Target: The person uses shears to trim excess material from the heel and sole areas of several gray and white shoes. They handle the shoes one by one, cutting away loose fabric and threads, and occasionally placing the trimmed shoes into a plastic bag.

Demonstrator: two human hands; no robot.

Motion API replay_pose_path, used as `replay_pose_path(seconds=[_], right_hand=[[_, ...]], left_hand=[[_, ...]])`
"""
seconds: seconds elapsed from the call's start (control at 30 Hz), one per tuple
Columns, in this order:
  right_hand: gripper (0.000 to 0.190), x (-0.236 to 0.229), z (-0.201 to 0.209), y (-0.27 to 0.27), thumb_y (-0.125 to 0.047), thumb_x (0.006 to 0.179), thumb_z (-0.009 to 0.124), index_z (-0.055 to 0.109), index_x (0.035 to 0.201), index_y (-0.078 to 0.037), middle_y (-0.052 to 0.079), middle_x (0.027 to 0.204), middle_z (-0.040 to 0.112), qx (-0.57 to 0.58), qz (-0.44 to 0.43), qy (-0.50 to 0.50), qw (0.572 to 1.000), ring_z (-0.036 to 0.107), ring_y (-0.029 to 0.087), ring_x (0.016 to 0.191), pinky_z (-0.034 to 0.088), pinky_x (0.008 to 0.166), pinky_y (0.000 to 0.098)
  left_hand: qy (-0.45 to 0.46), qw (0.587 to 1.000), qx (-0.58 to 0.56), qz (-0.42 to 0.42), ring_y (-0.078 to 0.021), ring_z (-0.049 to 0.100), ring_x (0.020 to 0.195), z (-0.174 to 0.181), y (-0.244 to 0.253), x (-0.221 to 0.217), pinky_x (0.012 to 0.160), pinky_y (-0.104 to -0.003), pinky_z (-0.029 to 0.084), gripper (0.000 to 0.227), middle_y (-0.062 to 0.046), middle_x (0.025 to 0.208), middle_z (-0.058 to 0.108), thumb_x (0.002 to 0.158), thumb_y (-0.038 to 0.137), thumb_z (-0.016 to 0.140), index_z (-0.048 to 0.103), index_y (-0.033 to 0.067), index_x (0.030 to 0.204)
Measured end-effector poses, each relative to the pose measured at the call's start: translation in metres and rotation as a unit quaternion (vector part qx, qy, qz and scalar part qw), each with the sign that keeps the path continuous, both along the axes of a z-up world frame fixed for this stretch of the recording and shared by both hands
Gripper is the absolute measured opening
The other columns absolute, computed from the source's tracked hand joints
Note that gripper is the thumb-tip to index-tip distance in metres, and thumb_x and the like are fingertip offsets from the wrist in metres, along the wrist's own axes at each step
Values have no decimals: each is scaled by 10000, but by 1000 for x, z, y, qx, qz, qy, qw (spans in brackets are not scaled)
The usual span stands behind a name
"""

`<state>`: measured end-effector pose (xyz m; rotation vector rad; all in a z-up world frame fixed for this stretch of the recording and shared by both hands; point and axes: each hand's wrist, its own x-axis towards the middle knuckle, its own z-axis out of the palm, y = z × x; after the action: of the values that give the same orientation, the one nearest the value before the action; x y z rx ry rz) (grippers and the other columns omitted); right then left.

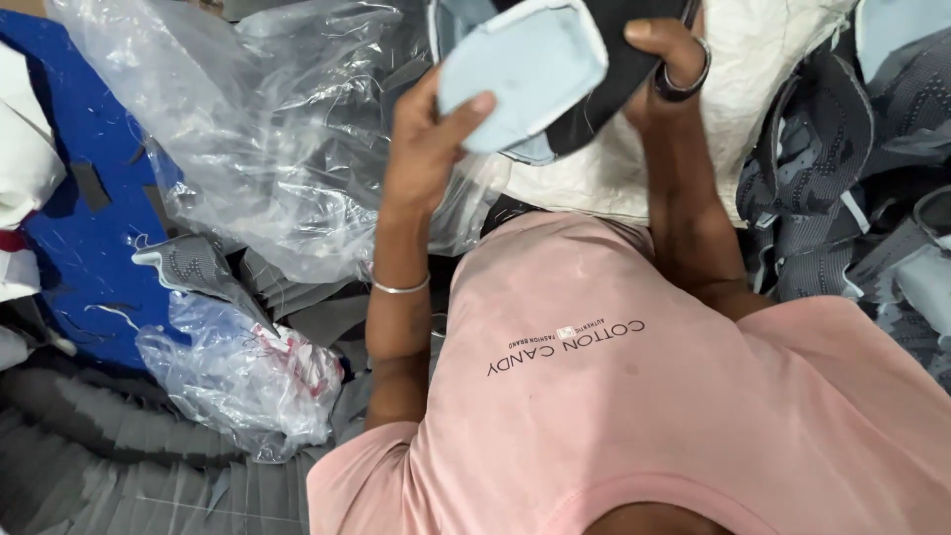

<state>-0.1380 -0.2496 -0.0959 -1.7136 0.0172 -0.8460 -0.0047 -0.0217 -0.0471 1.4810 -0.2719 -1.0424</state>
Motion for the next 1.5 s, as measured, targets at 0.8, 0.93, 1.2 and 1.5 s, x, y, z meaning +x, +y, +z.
replay_pose_path(seconds=[0.8, 0.93, 1.2, 1.5], right_hand=[[470, -31, 45, 15, -224, 906, 898, 746, 1319, -58, 52, 896, 542, -488, -83, 212, 843, 484, 208, 807, 366, 733, 375], [291, -25, 28, 18, -117, 926, 865, 761, 1174, -7, 33, 745, 541, -421, -37, 229, 877, 522, 181, 643, 405, 583, 338], [283, -18, 37, 30, -93, 830, 841, 764, 1099, -58, 54, 742, 622, -380, -55, 250, 889, 585, 215, 644, 431, 589, 365], [509, 28, 116, 39, -222, 794, 796, 529, 1188, -41, -9, 1023, 588, 203, -70, 132, 968, 577, 99, 928, 491, 810, 253]], left_hand=[[-204, 965, -41, 163, -45, 469, 730, 34, 13, 5, 641, -229, 375, 407, 48, 825, 555, 1122, 401, 575, 685, 11, 1165], [-151, 969, -28, 193, -51, 526, 887, 42, 10, 10, 783, -246, 458, 372, 35, 957, 629, 1090, 335, 609, 682, -14, 1194], [-131, 970, -68, 195, -57, 489, 875, 14, 14, 13, 766, -233, 419, 393, 23, 955, 594, 1150, 307, 564, 694, -56, 1228], [70, 968, -157, 185, -120, 658, 916, 36, 1, 8, 822, -312, 531, 369, -66, 1061, 714, 1043, 250, 584, 618, -25, 1288]])
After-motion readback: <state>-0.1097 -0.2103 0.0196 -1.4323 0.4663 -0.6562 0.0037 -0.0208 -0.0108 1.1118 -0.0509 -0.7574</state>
